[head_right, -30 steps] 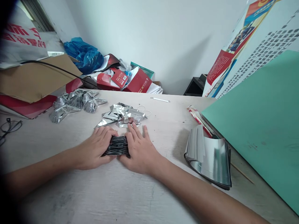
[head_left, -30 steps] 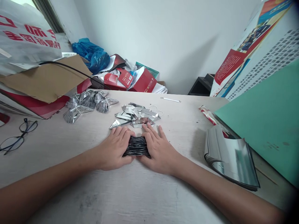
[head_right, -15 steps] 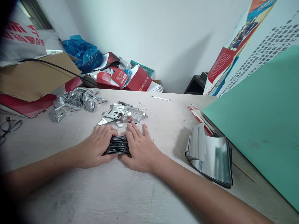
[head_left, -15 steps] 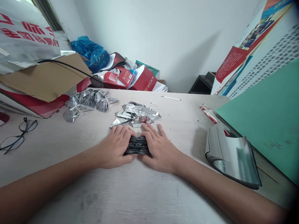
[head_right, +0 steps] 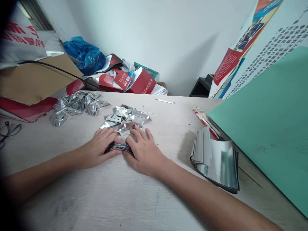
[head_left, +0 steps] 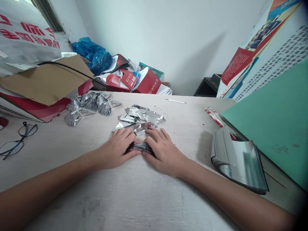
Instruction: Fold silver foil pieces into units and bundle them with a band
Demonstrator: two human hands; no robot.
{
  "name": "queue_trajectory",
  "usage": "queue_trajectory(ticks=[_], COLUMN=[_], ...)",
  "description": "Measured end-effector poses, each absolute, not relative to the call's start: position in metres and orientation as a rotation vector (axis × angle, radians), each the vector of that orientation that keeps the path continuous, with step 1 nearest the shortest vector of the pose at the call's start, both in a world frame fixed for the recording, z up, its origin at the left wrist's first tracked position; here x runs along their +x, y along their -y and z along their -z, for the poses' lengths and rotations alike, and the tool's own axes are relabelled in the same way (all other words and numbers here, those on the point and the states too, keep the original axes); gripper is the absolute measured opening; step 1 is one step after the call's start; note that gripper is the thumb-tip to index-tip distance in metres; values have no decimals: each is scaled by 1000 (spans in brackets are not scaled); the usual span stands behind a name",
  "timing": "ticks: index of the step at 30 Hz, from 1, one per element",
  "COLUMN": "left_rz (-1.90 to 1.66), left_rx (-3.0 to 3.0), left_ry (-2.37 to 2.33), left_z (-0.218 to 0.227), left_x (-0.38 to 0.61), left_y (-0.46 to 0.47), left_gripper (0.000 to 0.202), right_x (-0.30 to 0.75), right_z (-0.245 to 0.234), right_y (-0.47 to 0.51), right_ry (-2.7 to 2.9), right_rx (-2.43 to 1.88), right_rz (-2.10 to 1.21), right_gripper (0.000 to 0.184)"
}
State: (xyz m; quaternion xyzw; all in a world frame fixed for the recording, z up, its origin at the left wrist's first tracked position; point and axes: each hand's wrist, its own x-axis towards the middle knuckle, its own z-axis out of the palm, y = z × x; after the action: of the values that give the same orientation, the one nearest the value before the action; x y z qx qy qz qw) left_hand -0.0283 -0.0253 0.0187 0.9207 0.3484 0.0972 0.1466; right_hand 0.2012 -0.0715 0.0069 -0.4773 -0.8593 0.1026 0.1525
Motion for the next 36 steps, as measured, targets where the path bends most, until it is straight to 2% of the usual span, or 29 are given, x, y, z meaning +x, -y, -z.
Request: queue_trajectory(ticks=[5, 13, 21, 28, 33, 35, 36], left_rz=[-315, -398, -550, -471, -521, -560, -531], left_rx=[2662, 2609, 2561, 2011, 1652, 1656, 1712], left_ry=[-961, -788, -706, -932, -754, -640, -599], left_z=[-23, -17, -16, -22, -15, -18, -21], left_x=[-28, -38, -34, -31, -29, -28, -28], left_y=[22, 10, 13, 22, 37, 43, 46], left_gripper=[25, 32, 14, 32, 31, 35, 31], right_x=[200, 205, 206, 209, 209, 210, 210], right_z=[-14, -11, -6, -17, -23, -25, -26], right_y=[72, 64, 59, 57, 59, 60, 60], right_ry=[2400, 2407, 2341, 2015, 1744, 1708, 1715], right_rx=[-1441, -1335, -1286, -1164, -1106, -1076, -1047], right_rz=[-400, -526, -611, -1007, -1553, -1654, -1681], right_gripper=[27, 29, 27, 32, 34, 31, 30])
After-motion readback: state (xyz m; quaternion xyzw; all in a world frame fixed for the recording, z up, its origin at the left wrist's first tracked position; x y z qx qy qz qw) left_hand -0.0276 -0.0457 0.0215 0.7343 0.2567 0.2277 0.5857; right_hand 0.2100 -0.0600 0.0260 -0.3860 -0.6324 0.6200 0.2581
